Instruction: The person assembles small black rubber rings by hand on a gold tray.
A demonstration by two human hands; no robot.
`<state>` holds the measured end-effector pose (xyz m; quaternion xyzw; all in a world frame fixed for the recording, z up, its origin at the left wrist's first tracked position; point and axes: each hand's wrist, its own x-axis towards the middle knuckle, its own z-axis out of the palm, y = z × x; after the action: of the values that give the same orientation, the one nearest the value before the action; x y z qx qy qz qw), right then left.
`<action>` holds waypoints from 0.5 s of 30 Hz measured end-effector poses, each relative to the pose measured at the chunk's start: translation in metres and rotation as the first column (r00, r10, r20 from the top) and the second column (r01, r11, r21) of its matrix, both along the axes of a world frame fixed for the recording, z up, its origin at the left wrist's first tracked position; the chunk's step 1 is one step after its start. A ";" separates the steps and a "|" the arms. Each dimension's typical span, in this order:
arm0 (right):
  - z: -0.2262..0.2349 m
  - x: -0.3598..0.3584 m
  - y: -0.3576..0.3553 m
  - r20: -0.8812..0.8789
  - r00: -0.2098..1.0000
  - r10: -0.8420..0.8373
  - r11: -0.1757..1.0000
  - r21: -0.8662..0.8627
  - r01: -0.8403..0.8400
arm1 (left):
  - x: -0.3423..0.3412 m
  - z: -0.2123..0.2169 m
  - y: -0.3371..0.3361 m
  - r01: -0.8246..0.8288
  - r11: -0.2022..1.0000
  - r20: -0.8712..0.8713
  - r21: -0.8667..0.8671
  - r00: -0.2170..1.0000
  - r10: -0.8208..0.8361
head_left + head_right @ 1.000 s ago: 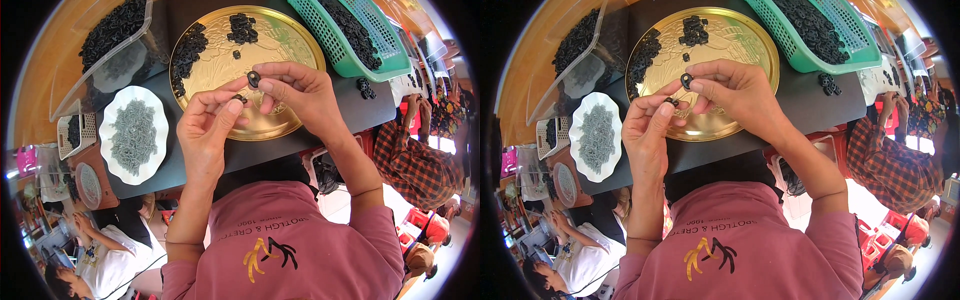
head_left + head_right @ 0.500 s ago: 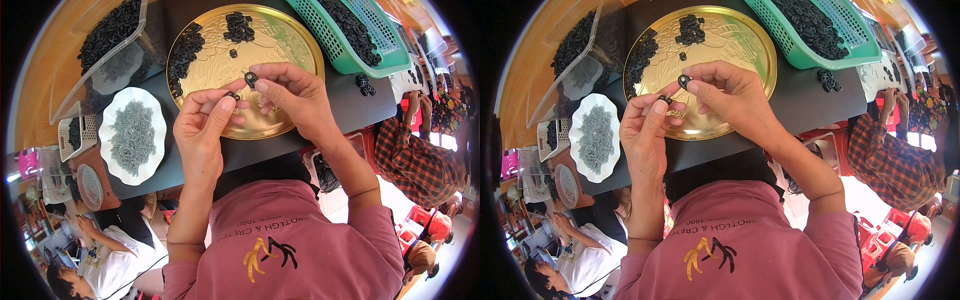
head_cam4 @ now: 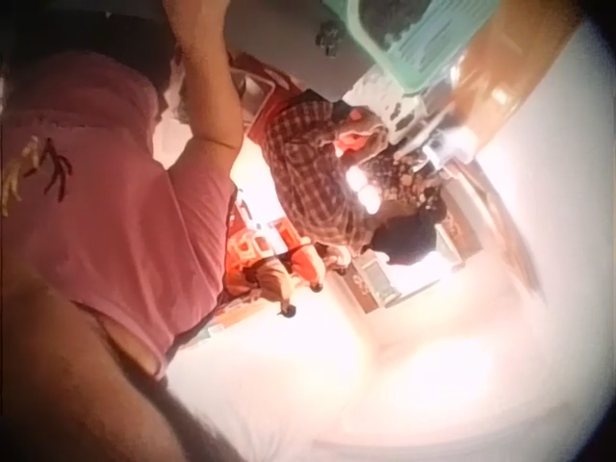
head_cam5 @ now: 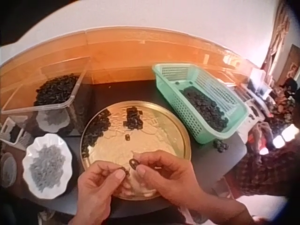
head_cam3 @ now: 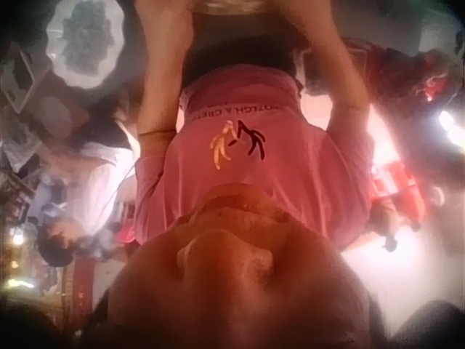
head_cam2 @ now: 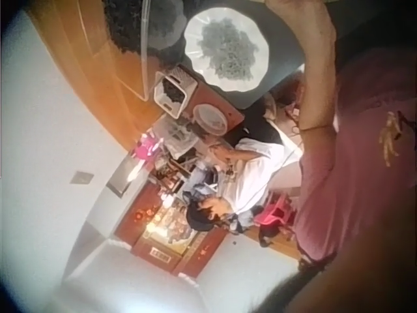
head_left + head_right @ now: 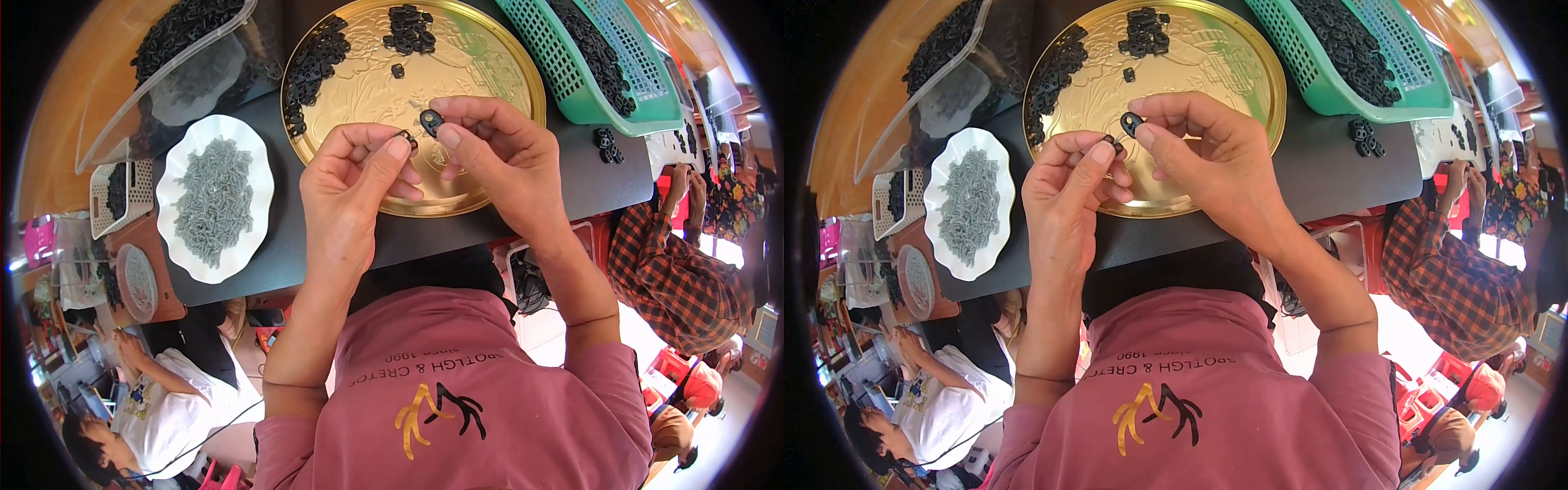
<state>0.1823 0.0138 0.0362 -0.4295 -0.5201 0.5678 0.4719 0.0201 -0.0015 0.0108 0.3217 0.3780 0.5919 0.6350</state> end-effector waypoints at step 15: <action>-0.001 -0.002 0.003 0.012 0.999 0.030 0.999 0.012 -0.030 | -0.002 0.001 -0.001 0.026 0.999 0.022 -0.027 0.999 -0.026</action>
<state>0.1806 0.0165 0.0351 -0.4222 -0.5328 0.5689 0.4628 0.0184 -0.0025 0.0121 0.3113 0.3749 0.5820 0.6510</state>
